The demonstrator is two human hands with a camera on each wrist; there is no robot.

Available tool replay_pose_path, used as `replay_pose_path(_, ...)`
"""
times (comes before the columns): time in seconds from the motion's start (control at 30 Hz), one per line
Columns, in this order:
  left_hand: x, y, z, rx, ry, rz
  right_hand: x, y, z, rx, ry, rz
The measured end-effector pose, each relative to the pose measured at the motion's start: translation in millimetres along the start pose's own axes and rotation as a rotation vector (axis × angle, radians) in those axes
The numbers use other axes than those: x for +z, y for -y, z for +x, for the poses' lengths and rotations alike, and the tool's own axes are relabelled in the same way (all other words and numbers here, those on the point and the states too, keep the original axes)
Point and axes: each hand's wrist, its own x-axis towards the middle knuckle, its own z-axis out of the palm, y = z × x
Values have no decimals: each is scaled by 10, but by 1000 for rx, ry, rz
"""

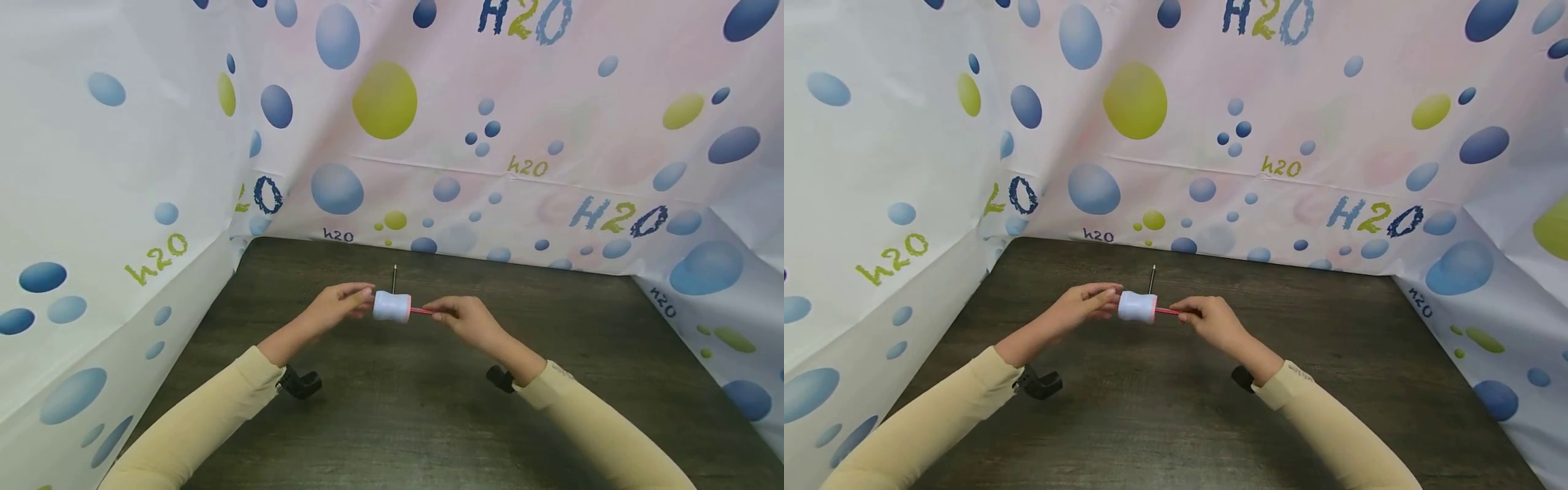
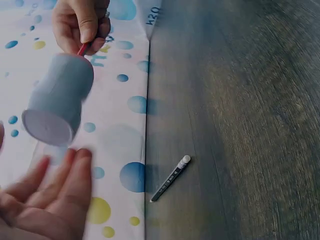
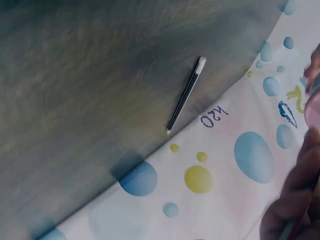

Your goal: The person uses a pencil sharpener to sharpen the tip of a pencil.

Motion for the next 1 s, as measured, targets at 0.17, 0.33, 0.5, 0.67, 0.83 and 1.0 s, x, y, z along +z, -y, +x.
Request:
replay_pose_path(0.17,10,58,18,-208,96,-99,62,10,-27,-260,-192,-264)
replay_pose_path(0.33,25,83,-8,-229,163,-177,157,-23,-19,-464,-330,-377)
replay_pose_path(0.5,32,88,2,-133,119,-77,199,-27,-15,-445,-339,-323)
replay_pose_path(0.67,41,99,12,10,53,86,132,-20,4,-164,-33,-20)
replay_pose_path(0.83,57,50,7,172,13,231,17,-78,67,196,289,389)
replay_pose_path(1.0,56,3,2,229,8,242,-21,-105,107,243,344,477)
